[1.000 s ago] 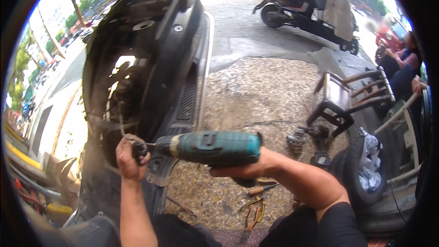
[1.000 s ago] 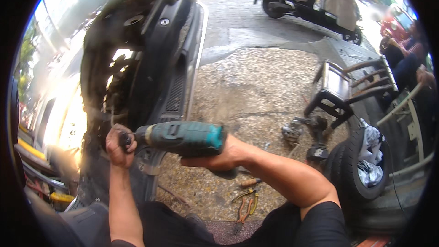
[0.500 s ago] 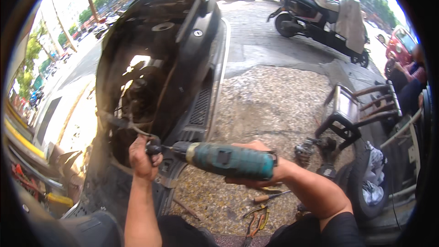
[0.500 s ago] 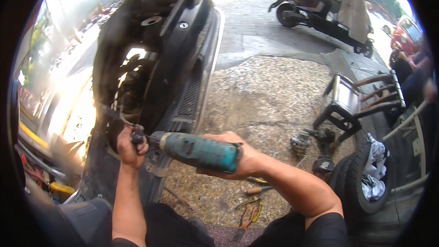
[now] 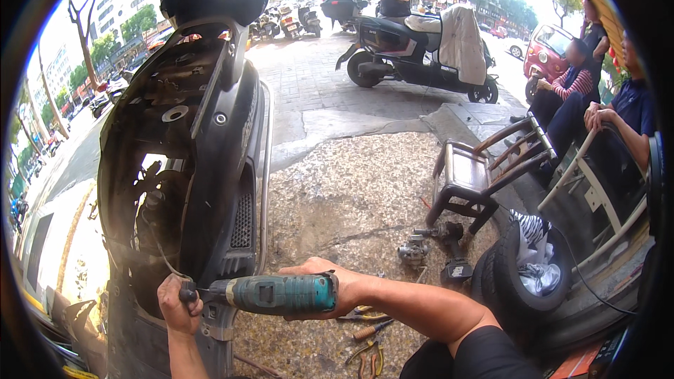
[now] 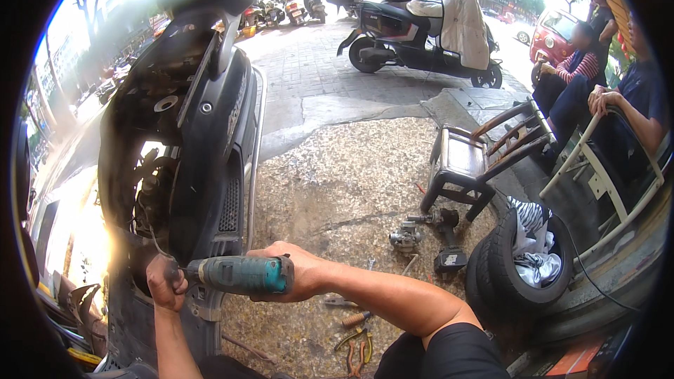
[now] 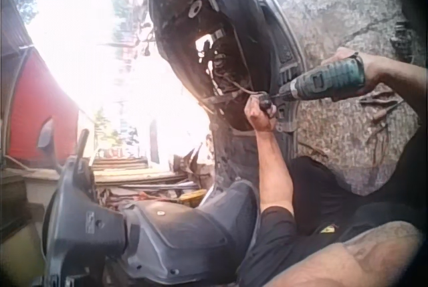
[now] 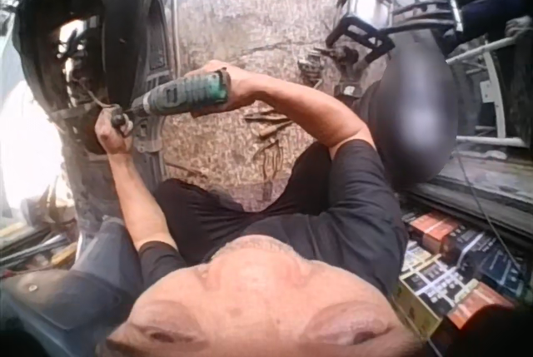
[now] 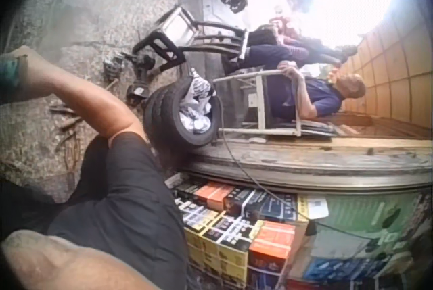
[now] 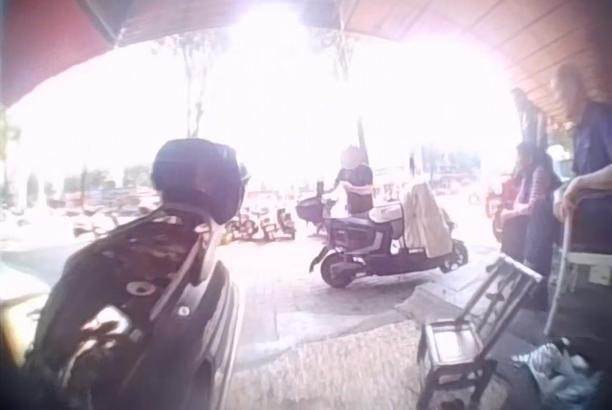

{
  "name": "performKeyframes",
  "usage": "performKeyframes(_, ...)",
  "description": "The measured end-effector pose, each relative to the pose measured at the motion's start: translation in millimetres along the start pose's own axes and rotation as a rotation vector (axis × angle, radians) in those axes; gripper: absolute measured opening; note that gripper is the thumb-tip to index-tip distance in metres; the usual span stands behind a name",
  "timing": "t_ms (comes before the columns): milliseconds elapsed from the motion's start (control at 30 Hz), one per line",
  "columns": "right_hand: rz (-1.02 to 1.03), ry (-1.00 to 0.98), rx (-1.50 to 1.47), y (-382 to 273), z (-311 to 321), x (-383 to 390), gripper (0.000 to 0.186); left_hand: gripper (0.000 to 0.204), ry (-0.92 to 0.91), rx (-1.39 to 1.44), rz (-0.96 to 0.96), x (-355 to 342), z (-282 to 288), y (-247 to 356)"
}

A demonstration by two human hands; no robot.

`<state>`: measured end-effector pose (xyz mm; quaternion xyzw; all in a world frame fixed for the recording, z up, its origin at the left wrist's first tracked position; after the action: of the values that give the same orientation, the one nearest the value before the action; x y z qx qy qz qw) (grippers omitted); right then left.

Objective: The person works on a scooter's engine area, using a power drill to remove and install screws on a small black component and a carburetor. They wipe the parts with a cloth and reattach the carburetor to the engine.

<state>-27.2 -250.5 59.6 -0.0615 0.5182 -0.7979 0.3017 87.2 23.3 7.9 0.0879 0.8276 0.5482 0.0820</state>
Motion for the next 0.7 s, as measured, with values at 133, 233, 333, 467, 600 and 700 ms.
performKeyframes(133,0.07,0.033,-0.09,-4,3,3,0.043,0.027,-0.011,-0.002,0.007,1,-2,0)
performKeyframes(233,0.01,0.013,-0.106,-1,2,5,0.044,0.026,-0.013,0.029,0.002,2,-4,0)
performKeyframes(333,-0.077,-0.023,-0.166,6,-1,5,0.043,0.026,-0.007,0.016,-0.004,3,-6,1)
performKeyframes(467,-0.001,-0.009,-0.024,0,2,4,0.042,0.026,0.018,-0.043,0.017,4,-5,1)
performKeyframes(600,-0.088,-0.05,0.119,2,4,3,0.037,0.027,-0.029,-0.03,0.036,3,-4,-1)
performKeyframes(700,-0.094,-0.038,0.182,0,8,2,0.033,0.026,-0.022,-0.05,0.048,2,-3,-3)
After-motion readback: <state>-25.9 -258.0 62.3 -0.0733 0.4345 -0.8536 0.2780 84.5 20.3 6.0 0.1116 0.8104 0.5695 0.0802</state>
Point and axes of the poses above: each hand's wrist, its own x-axis away from the middle knuckle, its own z-axis out of the back of the hand, y = z × x, the point moved 6 cm from there along -x, towards the middle knuckle, and after that the axes turned 5 degrees about -y, right-handed, at the moved point
